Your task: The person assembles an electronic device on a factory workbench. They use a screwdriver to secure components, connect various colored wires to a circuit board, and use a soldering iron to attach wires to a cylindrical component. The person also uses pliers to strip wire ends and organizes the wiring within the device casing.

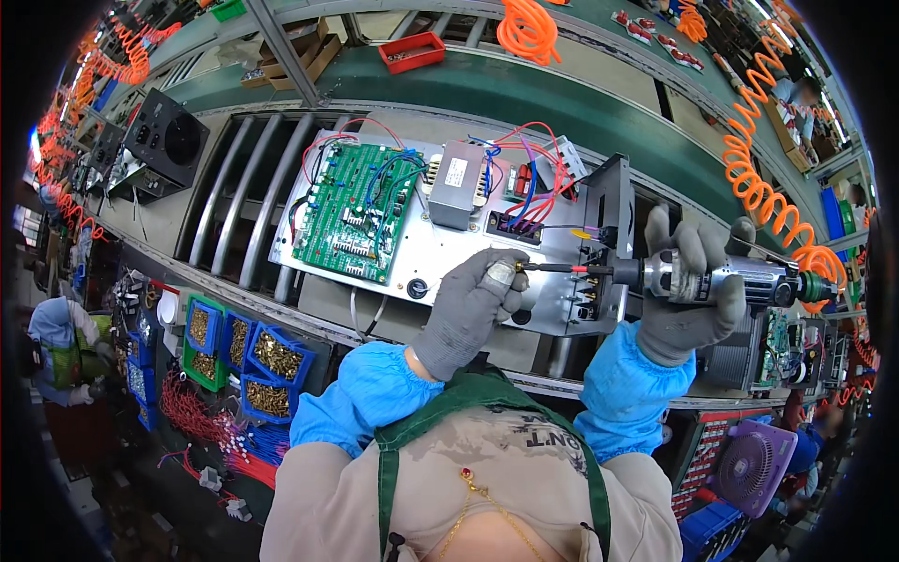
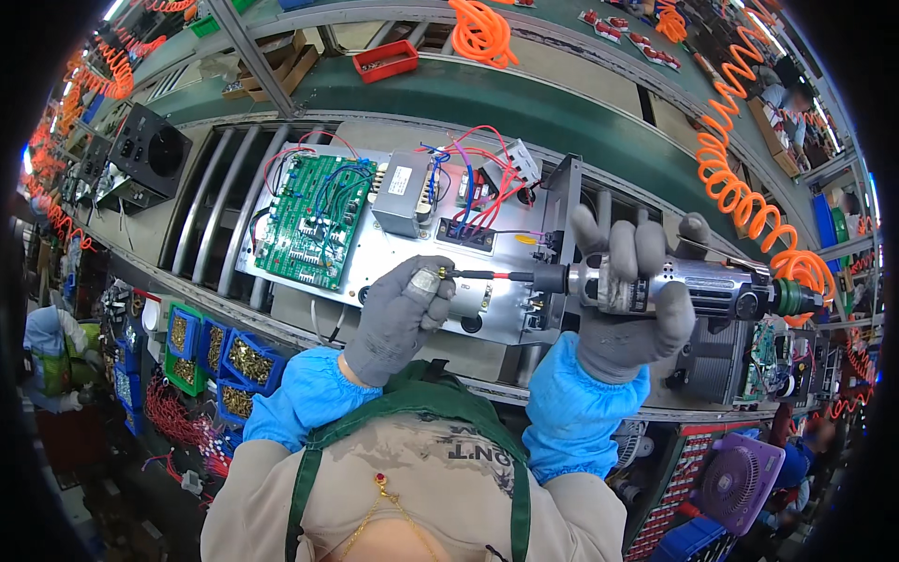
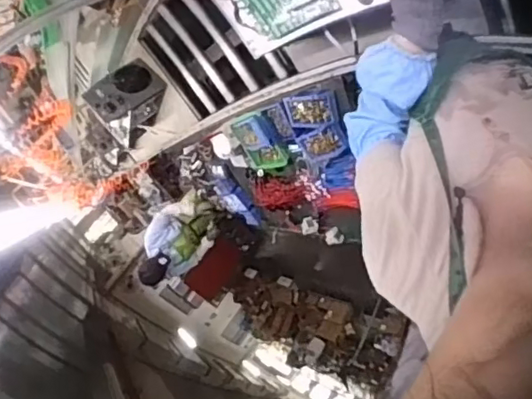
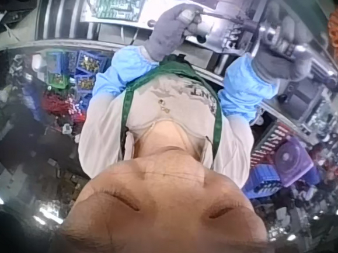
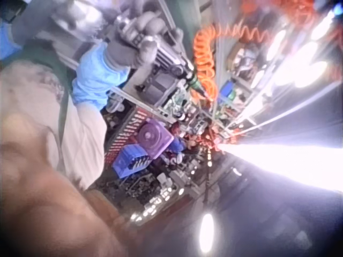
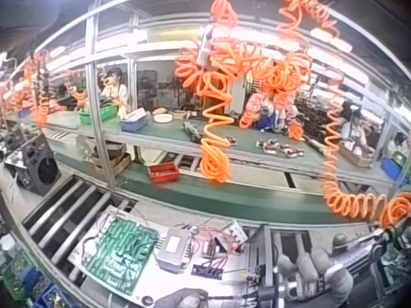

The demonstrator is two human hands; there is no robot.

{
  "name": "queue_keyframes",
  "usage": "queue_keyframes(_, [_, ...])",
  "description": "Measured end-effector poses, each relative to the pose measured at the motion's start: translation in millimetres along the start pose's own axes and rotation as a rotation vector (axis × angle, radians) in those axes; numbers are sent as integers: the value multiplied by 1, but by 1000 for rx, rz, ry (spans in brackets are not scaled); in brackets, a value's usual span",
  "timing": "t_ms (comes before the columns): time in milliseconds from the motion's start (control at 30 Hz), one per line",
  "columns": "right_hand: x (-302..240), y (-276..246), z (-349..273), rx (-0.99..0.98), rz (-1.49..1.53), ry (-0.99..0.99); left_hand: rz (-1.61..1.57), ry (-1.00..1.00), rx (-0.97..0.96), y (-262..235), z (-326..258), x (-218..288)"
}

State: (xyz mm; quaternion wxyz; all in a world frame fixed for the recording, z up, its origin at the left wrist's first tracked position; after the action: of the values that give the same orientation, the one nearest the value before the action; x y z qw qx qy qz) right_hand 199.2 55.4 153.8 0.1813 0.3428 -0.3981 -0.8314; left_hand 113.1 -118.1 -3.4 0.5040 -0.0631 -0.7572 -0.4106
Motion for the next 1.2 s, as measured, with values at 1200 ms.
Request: queue_keyframes(1200, [-164,-109,-35,156,42,-440,2432,-218,-928,126,244,-34])
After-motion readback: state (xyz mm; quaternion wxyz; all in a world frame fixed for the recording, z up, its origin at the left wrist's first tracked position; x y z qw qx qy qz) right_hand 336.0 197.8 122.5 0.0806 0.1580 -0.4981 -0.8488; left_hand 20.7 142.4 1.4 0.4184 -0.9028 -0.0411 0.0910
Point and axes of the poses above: each hand's wrist, its own z-axis towards the middle knuckle, its own y-axis out of the palm, x = y × z, the point moved 10 cm from there along z, towards the middle knuckle, and after that the axes turned 7 degrees about y, right-handed, at the moved point
